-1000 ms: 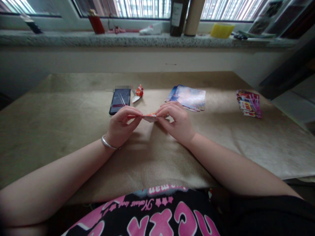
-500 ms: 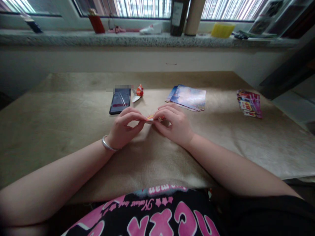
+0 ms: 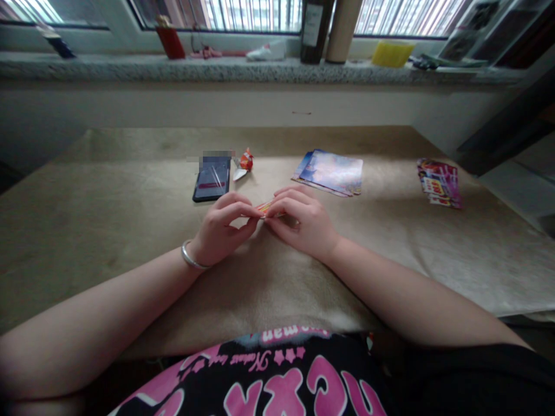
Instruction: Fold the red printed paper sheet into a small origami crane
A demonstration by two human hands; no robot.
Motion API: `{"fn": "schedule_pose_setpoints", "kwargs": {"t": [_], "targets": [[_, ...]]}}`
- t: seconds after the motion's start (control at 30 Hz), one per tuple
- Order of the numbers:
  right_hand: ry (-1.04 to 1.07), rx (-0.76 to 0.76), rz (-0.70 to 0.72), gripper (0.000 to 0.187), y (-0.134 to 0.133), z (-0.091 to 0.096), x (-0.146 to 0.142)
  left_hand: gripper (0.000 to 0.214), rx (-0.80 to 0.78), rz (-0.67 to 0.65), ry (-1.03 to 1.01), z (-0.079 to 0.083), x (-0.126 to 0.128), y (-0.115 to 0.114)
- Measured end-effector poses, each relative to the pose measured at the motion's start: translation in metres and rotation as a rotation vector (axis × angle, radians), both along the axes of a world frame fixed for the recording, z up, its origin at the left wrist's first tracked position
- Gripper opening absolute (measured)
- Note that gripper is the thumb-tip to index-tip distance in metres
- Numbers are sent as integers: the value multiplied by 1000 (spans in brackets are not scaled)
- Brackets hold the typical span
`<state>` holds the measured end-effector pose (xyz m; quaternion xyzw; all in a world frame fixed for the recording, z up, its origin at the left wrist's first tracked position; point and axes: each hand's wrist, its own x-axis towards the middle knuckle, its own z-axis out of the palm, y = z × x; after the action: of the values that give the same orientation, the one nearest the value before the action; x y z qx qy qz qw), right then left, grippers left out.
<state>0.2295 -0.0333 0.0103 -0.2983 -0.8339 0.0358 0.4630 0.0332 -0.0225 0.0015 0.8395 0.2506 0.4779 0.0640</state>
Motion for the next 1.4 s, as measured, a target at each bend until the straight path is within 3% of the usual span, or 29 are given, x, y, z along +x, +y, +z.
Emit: {"fn": "schedule_pose_setpoints", "kwargs": {"t": [0.43, 1.2, 1.4], "targets": [[-20, 13, 12, 5, -1, 0, -2, 2, -22, -26, 14, 1, -1, 0], [-4, -16, 53, 10, -3, 1, -6, 8, 65, 50, 139, 3, -3, -3], [-27, 38, 51, 10, -1, 0, -6, 7, 77, 157, 236, 5, -2, -7]]}}
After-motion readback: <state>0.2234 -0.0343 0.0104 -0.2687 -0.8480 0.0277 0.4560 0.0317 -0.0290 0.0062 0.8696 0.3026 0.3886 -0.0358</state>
